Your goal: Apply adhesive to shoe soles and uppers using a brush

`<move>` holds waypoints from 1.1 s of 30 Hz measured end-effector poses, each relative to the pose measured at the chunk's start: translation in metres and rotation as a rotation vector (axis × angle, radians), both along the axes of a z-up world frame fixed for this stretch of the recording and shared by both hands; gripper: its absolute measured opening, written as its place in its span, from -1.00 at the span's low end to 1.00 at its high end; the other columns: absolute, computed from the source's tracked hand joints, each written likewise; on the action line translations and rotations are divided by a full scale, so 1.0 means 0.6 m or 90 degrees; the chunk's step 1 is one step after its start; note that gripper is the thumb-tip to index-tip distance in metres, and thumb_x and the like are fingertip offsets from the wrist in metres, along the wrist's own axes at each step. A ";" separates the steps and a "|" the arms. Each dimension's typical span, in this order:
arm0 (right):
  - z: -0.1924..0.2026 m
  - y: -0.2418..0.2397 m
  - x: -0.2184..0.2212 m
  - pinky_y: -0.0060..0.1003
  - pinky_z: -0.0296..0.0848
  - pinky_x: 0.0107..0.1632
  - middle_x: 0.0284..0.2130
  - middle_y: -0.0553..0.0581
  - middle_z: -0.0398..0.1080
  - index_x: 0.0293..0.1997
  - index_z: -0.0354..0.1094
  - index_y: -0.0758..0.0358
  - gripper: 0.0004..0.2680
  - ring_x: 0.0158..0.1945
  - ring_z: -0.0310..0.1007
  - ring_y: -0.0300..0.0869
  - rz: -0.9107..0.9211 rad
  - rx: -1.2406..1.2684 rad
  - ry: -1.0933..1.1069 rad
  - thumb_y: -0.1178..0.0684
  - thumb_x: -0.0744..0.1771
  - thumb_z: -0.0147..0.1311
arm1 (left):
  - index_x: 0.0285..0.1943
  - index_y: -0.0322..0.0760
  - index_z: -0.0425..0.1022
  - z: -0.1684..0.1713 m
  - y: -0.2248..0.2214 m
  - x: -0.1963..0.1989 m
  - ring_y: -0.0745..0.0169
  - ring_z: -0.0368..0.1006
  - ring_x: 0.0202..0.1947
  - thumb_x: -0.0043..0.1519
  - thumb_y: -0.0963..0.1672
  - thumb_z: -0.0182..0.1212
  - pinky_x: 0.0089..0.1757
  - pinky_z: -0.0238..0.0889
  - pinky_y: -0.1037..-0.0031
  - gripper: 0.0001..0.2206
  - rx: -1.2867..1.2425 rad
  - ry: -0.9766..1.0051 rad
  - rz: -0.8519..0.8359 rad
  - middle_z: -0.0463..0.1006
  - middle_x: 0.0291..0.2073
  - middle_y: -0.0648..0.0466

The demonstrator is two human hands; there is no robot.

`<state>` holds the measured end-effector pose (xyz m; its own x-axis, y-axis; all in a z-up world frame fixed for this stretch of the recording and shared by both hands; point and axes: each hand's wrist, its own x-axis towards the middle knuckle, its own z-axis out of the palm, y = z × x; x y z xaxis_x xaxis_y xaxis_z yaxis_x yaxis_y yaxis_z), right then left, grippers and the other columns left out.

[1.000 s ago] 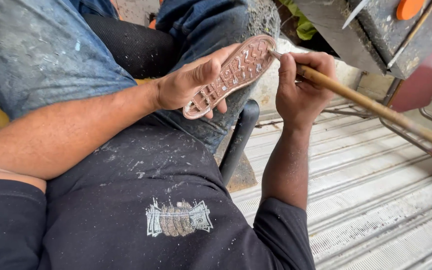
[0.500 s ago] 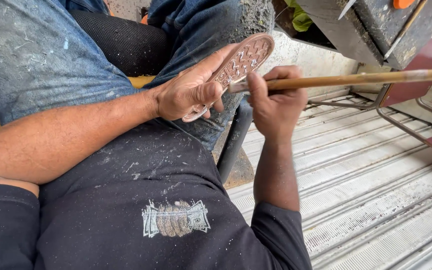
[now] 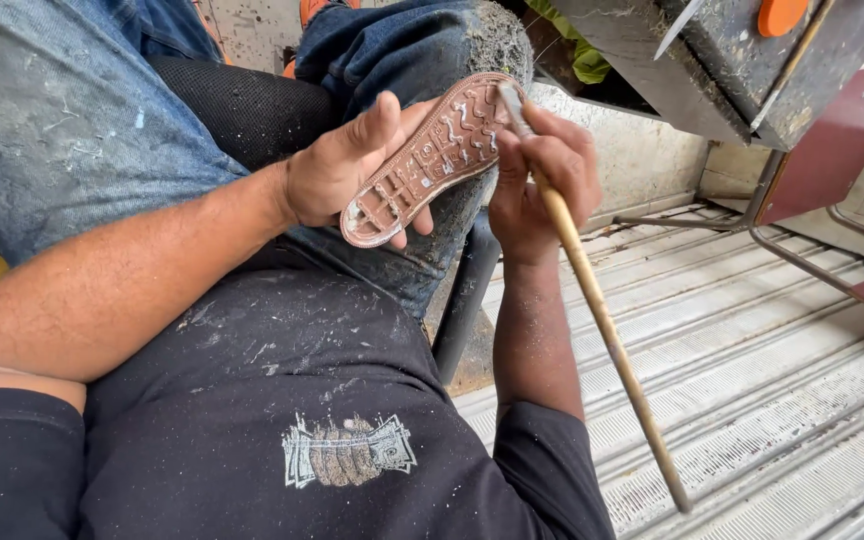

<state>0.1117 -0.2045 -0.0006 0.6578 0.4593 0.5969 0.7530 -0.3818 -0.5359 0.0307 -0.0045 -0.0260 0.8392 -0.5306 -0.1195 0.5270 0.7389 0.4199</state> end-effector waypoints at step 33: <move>0.023 0.020 -0.052 -0.23 0.47 -0.36 -0.50 0.19 0.52 -0.39 0.45 0.27 -0.93 -0.47 0.55 0.00 0.123 0.011 0.271 0.23 0.28 0.27 | 0.64 -0.17 -0.09 -0.026 -0.027 -0.019 -0.18 0.64 -0.38 0.11 0.36 0.01 -0.52 0.59 0.21 0.02 0.014 0.073 0.090 0.48 0.06 -0.50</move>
<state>0.0805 -0.1922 0.0133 0.7488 0.5903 0.3013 0.5215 -0.2442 -0.8176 0.0192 -0.0206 -0.0415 0.8852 -0.4046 -0.2298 0.4643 0.8001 0.3799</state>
